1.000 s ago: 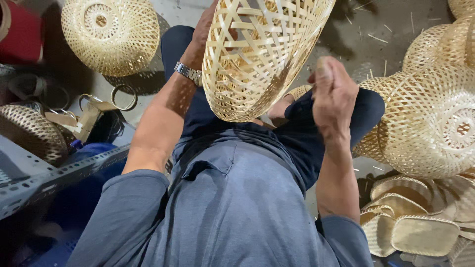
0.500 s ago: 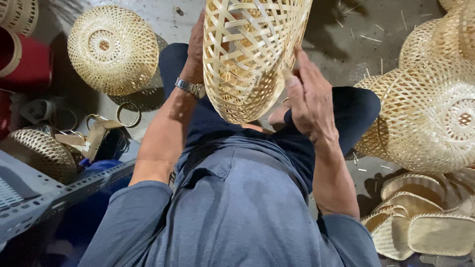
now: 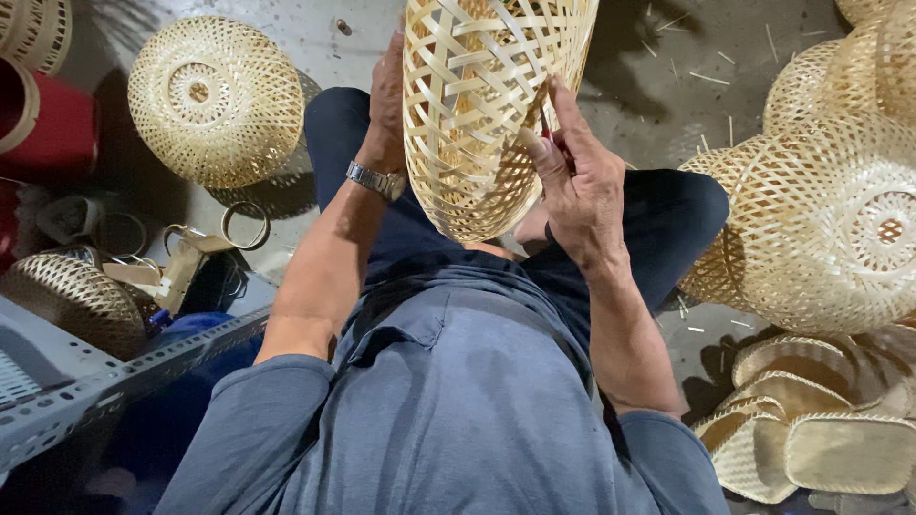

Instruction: The person sits on the floor and uses a red utility knife to trim the edges of a woven basket. They rotate the basket to access different sections, carefully cutting away excess material from the rim and sides. The person occasionally flips the basket to inspect the interior and continues trimming.

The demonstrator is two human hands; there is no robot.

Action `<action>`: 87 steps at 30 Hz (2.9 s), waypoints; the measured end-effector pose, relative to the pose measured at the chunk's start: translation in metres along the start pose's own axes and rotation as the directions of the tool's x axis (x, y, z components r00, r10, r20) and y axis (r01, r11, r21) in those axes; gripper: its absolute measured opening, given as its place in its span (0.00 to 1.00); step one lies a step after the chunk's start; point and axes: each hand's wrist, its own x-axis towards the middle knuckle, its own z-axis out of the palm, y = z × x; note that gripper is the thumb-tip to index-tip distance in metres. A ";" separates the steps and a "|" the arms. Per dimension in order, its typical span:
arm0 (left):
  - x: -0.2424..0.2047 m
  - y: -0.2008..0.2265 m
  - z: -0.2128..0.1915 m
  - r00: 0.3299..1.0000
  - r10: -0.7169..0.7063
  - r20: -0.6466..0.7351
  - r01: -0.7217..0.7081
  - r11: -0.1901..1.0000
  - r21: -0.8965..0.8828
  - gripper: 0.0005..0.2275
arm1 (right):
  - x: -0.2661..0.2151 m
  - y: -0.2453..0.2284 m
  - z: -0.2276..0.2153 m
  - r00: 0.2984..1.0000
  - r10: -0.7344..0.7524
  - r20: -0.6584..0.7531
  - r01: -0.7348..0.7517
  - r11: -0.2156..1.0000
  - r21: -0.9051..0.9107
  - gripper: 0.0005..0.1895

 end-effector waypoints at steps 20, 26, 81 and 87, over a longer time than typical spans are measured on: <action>-0.014 0.007 0.012 0.994 0.102 -0.028 -0.097 0.985 0.139 0.26 | 0.000 -0.008 0.001 0.992 0.125 0.014 -0.126 0.984 0.126 0.27; -0.019 0.006 0.021 0.994 0.109 -0.032 -0.106 0.992 0.067 0.26 | 0.004 0.001 0.006 0.996 0.076 -0.051 -0.071 0.992 0.108 0.23; -0.045 -0.012 0.071 0.998 -0.031 0.058 0.001 0.889 0.458 0.17 | -0.001 0.235 -0.014 0.871 0.480 0.106 -0.307 0.362 0.880 0.23; -0.020 0.004 0.073 0.980 -0.078 0.183 0.100 0.988 -0.114 0.25 | 0.011 0.230 -0.018 0.839 0.535 0.100 -0.318 0.331 0.888 0.22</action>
